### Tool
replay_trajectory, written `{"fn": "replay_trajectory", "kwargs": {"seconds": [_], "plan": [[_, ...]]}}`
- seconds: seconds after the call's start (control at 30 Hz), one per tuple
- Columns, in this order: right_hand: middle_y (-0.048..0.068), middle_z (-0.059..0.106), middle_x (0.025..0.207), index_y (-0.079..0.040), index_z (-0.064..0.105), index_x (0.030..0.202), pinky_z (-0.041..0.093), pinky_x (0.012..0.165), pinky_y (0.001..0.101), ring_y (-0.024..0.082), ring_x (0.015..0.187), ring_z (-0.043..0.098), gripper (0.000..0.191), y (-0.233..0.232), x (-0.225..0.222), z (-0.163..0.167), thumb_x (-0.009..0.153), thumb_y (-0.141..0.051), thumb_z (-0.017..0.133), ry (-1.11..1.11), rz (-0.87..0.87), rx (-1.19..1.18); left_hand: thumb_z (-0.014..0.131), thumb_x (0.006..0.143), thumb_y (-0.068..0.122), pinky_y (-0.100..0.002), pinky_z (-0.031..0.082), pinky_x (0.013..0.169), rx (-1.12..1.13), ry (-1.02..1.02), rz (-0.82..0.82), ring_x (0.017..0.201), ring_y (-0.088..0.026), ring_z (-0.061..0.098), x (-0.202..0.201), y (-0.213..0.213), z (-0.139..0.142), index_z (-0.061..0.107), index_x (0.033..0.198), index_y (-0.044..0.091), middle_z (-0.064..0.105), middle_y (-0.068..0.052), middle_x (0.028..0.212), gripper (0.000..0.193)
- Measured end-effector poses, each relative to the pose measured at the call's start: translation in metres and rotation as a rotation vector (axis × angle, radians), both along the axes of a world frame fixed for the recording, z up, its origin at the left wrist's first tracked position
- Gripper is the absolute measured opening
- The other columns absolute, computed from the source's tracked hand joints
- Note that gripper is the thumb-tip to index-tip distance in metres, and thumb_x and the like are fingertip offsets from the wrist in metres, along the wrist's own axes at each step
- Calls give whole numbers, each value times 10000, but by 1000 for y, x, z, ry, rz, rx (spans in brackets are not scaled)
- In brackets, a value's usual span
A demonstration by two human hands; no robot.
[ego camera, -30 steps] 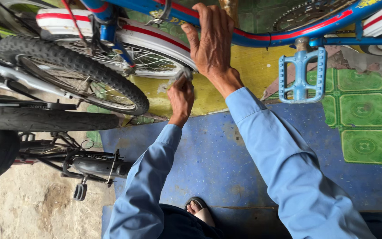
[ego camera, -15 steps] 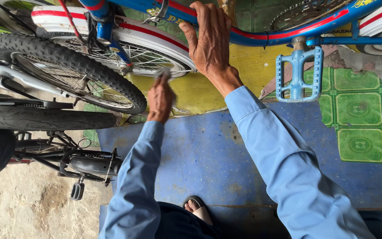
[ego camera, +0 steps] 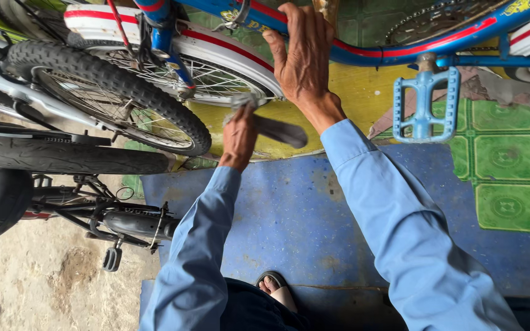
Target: The person wipes the frame, handlebars, and rear wheel of a bicycle using a cloth. They move around the bicycle to access different parts, including the front fork, pedals, and rear rack.
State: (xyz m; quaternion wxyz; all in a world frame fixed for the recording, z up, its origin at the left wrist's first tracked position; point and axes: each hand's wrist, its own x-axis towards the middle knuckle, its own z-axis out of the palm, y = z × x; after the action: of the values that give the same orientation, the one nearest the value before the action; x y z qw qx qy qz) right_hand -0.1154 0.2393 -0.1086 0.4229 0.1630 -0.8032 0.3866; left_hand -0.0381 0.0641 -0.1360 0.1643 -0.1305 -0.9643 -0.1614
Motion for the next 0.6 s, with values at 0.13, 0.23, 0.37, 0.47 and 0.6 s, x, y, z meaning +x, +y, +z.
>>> {"fn": "replay_trajectory", "kwargs": {"seconds": [0.13, 0.23, 0.37, 0.47, 0.6], "plan": [[93, 559, 1177, -84, 475, 1415, 351, 1055, 487, 262, 1097, 541, 408, -1, 2, 1, 1183, -420, 494, -13, 2, -11, 470, 1016, 12, -410, 604, 644, 243, -246, 362, 763, -263, 718, -1, -23, 3, 637, 1280, 89, 731, -176, 1022, 322], [88, 549, 1126, -95, 489, 1407, 353, 1067, 489, 256, 1073, 540, 411, -2, 3, 1, 1170, -431, 503, -60, -11, -7, 583, 1050, 123, -399, 553, 698, 610, 119, 598, 748, -253, 649, -6, -26, -2, 716, 1123, 30, 739, -194, 866, 179], [89, 563, 1195, -88, 475, 1418, 349, 1069, 491, 264, 1107, 540, 415, -2, 4, 1, 1180, -427, 498, -8, -16, -2, 586, 1012, 151, -371, 534, 707, 882, 125, 667, 738, -203, 665, -19, -24, -10, 717, 1145, 12, 764, -128, 938, 234], [91, 560, 1218, -90, 469, 1427, 345, 1080, 494, 271, 1134, 540, 402, -1, 4, 1, 1195, -418, 484, 7, -20, 19, 585, 998, 172, -374, 565, 691, 1198, 145, 648, 776, -214, 671, -30, -21, -11, 607, 1300, -7, 720, -104, 1002, 352], [86, 575, 1255, -81, 464, 1429, 347, 1069, 490, 267, 1120, 539, 423, -1, 5, 3, 1188, -428, 489, 16, -11, -7, 569, 966, 167, -346, 560, 713, 1459, 144, 442, 910, -207, 637, -33, -20, -12, 420, 1487, 44, 650, -122, 1149, 556]]}}
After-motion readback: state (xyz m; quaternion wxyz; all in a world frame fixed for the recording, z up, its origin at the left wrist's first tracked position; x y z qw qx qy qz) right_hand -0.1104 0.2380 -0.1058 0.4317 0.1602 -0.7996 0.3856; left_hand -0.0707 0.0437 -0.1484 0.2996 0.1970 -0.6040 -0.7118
